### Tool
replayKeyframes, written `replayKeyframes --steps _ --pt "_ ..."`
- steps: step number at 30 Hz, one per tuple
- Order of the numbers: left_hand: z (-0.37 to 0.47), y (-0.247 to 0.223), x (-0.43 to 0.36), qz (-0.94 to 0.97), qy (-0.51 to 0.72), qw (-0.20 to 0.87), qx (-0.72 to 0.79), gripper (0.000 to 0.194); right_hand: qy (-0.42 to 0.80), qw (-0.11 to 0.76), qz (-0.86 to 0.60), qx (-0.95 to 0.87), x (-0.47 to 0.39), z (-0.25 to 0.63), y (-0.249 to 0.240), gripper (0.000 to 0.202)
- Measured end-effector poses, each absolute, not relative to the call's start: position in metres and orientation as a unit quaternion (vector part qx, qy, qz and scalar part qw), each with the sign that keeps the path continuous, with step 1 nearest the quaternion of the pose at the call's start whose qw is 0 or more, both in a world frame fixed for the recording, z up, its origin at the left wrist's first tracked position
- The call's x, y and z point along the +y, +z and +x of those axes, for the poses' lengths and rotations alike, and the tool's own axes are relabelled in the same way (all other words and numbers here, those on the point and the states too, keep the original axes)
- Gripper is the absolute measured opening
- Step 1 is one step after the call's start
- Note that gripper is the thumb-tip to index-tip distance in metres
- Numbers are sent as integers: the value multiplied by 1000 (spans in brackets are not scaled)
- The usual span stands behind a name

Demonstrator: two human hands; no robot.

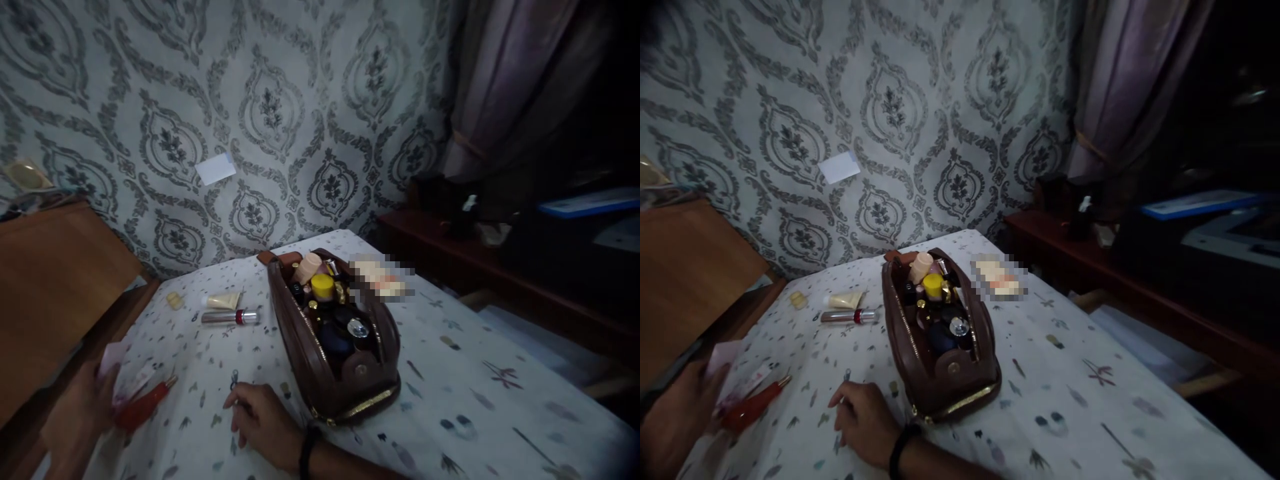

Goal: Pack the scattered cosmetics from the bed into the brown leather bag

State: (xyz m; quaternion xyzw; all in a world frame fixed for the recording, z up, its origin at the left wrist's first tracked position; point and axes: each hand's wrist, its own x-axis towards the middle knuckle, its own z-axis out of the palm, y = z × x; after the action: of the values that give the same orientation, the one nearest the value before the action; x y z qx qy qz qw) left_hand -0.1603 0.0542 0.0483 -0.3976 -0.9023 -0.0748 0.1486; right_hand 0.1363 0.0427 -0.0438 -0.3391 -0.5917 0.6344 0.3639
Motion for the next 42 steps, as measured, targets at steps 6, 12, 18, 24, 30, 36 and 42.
replayKeyframes --steps 6,12,18,24,30,36,42 --pt "-102 86 44 -418 -477 21 -773 41 632 383 -311 -597 43 139 -46 16" --pt "-36 56 55 -354 -634 -345 -595 64 662 391 -293 -568 43 140 -45 49" --pt "-15 11 62 -295 -628 -499 -520 54 717 373 -262 -527 49 136 -48 65" --pt "-18 1 62 -303 -632 -485 -523 61 730 380 -289 -489 52 136 -46 66" --pt "-21 4 65 -309 -650 -469 -512 59 726 383 -298 -487 52 144 -35 67" --pt "-40 1 71 -288 -675 -448 -511 51 731 383 -294 -481 52 146 -30 64" --pt "-47 -6 68 -288 -671 -429 -532 51 691 427 -315 -492 52 144 -32 58"
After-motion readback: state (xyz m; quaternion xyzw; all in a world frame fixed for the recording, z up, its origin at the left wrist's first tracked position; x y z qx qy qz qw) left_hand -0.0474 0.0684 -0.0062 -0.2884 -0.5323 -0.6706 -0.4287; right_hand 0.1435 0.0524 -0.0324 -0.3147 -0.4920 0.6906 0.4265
